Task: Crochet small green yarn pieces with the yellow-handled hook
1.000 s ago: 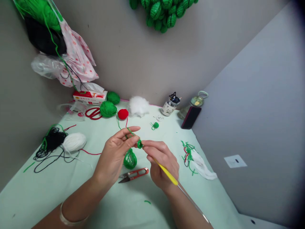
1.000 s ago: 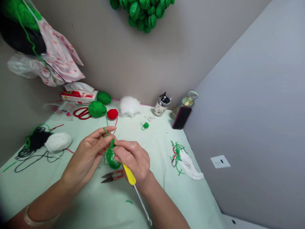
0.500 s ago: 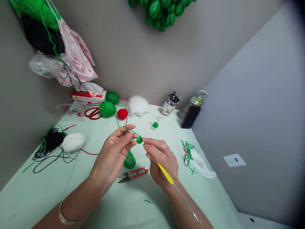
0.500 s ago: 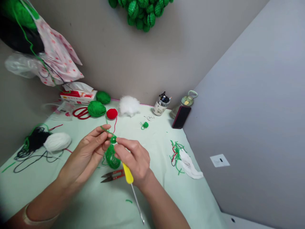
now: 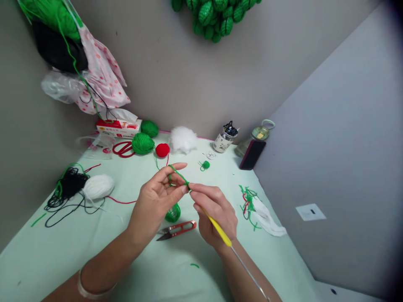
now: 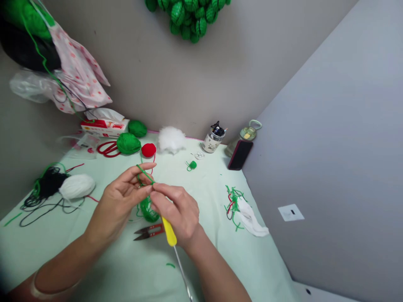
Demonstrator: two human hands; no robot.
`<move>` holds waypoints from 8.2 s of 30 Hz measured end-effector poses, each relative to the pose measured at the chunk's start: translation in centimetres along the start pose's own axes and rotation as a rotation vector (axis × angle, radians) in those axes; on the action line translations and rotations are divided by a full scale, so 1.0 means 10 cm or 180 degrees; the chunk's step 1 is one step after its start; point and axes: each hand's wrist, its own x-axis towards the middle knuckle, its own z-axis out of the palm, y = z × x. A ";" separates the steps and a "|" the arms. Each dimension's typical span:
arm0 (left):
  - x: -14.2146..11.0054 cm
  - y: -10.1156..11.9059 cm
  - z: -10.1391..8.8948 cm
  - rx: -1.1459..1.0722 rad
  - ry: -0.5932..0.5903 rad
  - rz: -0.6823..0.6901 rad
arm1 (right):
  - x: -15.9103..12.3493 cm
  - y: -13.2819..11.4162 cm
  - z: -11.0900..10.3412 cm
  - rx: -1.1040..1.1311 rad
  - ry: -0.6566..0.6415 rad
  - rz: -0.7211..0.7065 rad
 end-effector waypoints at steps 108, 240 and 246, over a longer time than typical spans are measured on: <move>-0.04 0.05 0.01 0.0378 -0.0055 -0.0011 | 0.12 -0.02 -0.14 0.0872 -0.0054 0.0766; 0.02 0.11 0.00 -0.0993 -0.0179 -0.0877 | 0.17 -0.06 -0.09 0.1366 0.0485 0.1477; -0.05 0.05 0.06 -0.0502 -0.0325 -0.0551 | 0.20 -0.05 -0.01 0.2037 0.0454 0.1919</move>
